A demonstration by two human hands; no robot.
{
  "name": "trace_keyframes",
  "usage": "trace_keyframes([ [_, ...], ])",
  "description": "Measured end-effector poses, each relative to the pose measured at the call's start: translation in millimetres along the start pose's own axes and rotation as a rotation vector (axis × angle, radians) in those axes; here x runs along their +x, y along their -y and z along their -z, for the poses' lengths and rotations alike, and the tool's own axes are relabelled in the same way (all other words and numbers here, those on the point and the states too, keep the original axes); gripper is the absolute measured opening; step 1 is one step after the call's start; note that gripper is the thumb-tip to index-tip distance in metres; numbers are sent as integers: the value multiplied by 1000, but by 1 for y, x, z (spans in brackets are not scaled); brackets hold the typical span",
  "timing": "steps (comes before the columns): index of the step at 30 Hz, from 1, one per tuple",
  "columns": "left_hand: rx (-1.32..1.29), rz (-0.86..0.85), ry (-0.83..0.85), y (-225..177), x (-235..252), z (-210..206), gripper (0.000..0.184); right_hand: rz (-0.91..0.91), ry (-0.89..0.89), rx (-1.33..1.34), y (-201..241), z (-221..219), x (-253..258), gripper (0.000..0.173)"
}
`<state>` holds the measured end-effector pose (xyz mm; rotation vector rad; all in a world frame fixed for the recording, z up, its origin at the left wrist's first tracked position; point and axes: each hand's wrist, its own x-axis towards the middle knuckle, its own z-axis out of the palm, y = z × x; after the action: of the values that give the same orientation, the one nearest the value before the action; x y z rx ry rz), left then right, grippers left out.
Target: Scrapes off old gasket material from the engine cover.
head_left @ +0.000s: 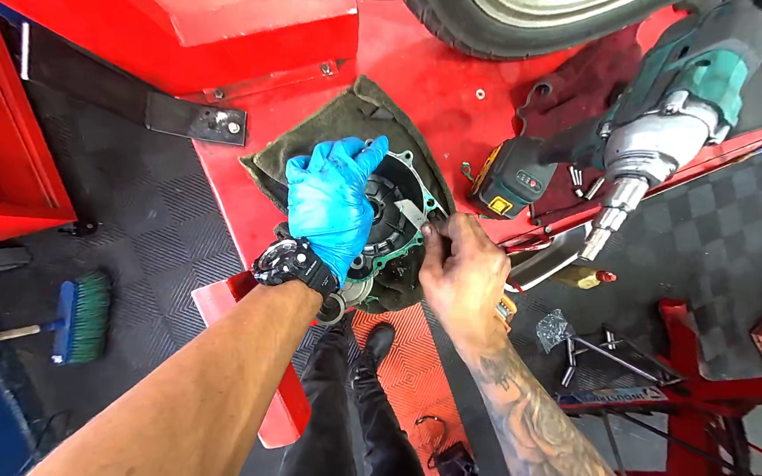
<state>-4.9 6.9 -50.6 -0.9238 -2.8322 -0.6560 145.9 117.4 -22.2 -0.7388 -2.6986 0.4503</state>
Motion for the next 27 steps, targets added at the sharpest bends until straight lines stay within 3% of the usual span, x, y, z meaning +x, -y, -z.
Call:
trace_keyframes([
  [4,6,5,20,-2,0,3,62,5,-13,29,-2,0,-28,22],
  [11,-5,-17,15,-1,0,3,62,72,-9,9,-10,2,0,22],
  [16,-5,-5,34,-1,0,3,63,49,16,53,-10,3,-27,20],
  [22,-14,-20,21,1,1,2,63,138,22,44,-12,-1,14,21],
  [27,-13,-26,9,2,1,2,62,156,7,75,-18,-1,7,21],
])
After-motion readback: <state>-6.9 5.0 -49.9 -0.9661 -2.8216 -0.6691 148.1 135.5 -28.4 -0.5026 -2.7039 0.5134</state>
